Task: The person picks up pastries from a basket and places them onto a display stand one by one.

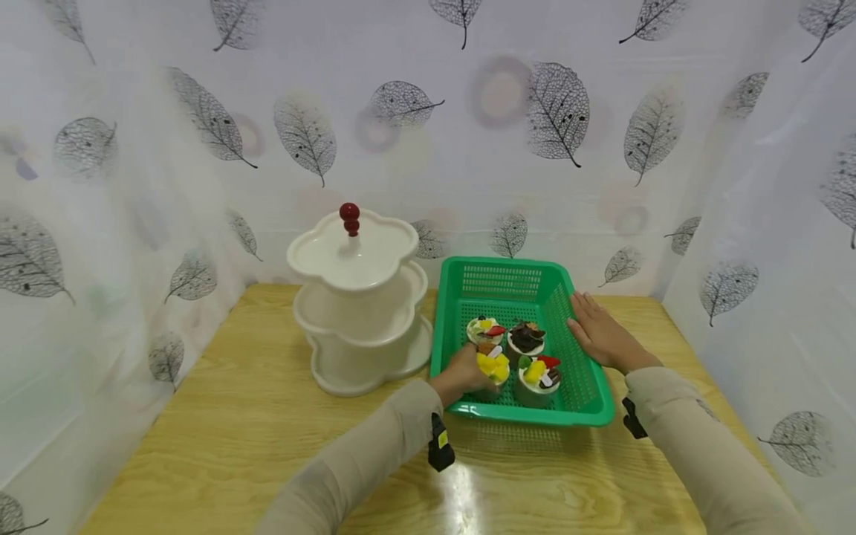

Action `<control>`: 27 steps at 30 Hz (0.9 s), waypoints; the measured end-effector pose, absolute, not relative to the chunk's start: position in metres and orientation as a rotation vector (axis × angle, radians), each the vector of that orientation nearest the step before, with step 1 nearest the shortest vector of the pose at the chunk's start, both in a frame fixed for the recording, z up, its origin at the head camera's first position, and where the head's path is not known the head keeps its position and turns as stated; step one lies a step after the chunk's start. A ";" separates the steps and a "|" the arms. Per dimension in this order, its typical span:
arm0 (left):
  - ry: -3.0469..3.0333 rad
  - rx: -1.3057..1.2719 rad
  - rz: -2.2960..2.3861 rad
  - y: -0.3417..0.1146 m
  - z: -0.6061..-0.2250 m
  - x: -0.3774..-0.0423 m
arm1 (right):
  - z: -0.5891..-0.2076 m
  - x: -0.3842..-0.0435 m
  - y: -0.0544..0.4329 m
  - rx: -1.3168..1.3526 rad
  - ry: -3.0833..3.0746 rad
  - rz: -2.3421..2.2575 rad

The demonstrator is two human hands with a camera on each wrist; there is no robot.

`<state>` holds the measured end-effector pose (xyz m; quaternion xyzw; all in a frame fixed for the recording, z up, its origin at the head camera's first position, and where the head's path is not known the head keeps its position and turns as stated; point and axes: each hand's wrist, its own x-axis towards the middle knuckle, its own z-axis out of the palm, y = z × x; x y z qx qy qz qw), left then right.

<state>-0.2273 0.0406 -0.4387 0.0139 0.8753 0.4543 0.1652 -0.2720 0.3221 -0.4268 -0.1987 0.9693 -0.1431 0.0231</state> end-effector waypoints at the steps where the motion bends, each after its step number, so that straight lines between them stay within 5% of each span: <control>1: 2.498 0.040 1.297 0.041 -0.439 -0.228 | -0.427 -0.272 0.322 -0.613 3.002 -0.446; 27: 2.469 0.129 1.388 0.040 -0.436 -0.223 | -0.429 -0.271 0.321 -0.618 3.029 -0.427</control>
